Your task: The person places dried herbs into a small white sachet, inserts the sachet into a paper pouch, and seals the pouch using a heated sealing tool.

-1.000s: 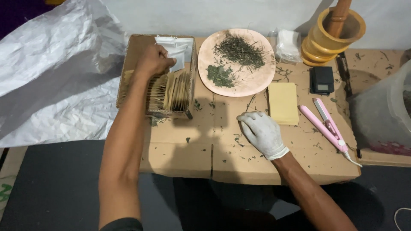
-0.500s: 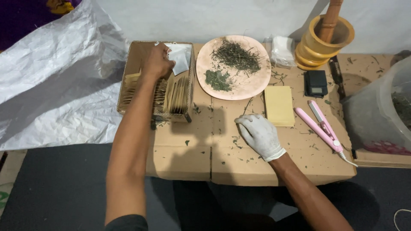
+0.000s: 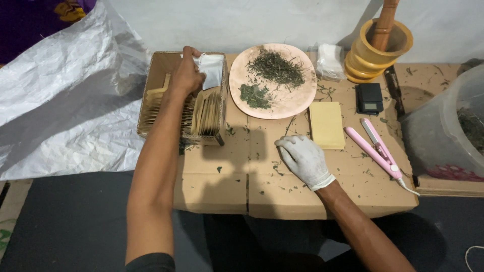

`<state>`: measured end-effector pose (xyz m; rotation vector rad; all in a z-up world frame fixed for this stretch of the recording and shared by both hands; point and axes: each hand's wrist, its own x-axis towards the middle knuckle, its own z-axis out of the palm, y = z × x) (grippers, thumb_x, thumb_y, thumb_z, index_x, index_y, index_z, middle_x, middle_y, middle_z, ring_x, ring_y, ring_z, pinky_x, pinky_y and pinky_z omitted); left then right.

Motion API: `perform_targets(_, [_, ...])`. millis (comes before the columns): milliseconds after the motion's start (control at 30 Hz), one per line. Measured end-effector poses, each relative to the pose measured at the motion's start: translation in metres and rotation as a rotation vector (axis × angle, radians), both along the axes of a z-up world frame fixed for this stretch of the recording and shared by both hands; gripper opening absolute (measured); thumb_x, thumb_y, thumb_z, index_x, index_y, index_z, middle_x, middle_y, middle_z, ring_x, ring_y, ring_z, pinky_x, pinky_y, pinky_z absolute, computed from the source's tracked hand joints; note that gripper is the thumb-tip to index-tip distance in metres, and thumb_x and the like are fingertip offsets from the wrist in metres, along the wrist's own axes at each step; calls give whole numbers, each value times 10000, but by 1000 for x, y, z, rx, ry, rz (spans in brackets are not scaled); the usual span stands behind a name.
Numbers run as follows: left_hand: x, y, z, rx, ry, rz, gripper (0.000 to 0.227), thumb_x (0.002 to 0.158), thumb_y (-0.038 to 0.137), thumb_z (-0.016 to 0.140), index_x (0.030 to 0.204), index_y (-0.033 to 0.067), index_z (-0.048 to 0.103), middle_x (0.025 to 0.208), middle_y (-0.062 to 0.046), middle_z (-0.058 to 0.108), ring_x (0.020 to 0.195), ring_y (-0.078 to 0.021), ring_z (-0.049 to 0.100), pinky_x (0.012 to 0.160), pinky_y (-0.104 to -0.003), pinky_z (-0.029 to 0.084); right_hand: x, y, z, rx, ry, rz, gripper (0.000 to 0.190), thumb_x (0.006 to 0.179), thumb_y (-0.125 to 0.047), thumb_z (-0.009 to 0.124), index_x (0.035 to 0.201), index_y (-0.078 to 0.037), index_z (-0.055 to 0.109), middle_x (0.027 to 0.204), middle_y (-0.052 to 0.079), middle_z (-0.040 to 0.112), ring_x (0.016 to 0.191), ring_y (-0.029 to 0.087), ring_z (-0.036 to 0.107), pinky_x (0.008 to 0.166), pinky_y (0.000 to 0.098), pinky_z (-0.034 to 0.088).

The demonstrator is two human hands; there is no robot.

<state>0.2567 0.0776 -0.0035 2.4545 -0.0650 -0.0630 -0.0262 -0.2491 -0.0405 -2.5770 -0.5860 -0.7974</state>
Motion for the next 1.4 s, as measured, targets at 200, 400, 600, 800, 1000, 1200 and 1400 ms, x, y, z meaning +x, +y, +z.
perform_targets(200, [12, 9, -17, -59, -141, -40, 711, 928, -87, 769, 1500, 188, 451, 1012, -48, 622, 936, -235, 690, 872, -492, 579, 1, -1, -2, 3, 7, 10, 143, 1000, -142, 747, 1131, -146, 802, 1122, -16, 783, 979, 208, 709, 870, 348, 574])
perform_targets(400, [5, 19, -10, -117, -157, -90, 743, 938, -77, 737, 1572, 192, 460, 879, 25, 588, 826, -167, 628, 816, -399, 528, 0, -1, -3, 7, 28, 6, 142, 1007, -149, 740, 1132, -155, 805, 1135, -26, 787, 982, 205, 710, 869, 347, 574])
perform_targets(600, [8, 19, 0, -253, -105, -90, 866, 944, -116, 754, 1650, 234, 395, 1073, -38, 618, 885, -162, 690, 796, -368, 633, 0, -1, -2, 2, 29, 1, 142, 1007, -157, 741, 1132, -154, 807, 1130, -25, 790, 976, 203, 713, 863, 346, 577])
perform_targets(800, [20, 19, 2, -355, -190, -91, 914, 868, -213, 699, 1662, 143, 419, 1186, -97, 600, 861, -152, 689, 750, -304, 662, -1, 0, 0, 2, 20, 4, 143, 1004, -144, 741, 1131, -148, 807, 1133, -21, 789, 978, 205, 713, 870, 342, 575])
perform_targets(1000, [21, 23, -1, -400, -343, -199, 1072, 886, -216, 703, 1751, 238, 261, 1408, -154, 601, 823, -104, 680, 687, -274, 610, -1, -1, -1, -6, 9, -6, 138, 1000, -138, 743, 1121, -155, 806, 1120, -26, 785, 962, 202, 706, 855, 341, 575])
perform_targets(1200, [-2, 12, 26, -433, -559, -272, 1065, 849, -222, 700, 1716, 277, 336, 1462, -179, 592, 671, -77, 645, 545, -266, 506, 0, -1, -3, -1, 17, 3, 141, 1007, -149, 737, 1132, -156, 802, 1135, -28, 788, 979, 205, 711, 864, 346, 577])
perform_targets(1400, [-60, -24, 41, -643, -590, -430, 778, 922, -228, 678, 1552, 88, 348, 1549, -277, 463, 989, -380, 825, 925, -482, 808, 0, -4, -3, 26, 60, 20, 157, 1017, -162, 715, 1141, -153, 809, 1152, -20, 795, 980, 217, 719, 866, 351, 575])
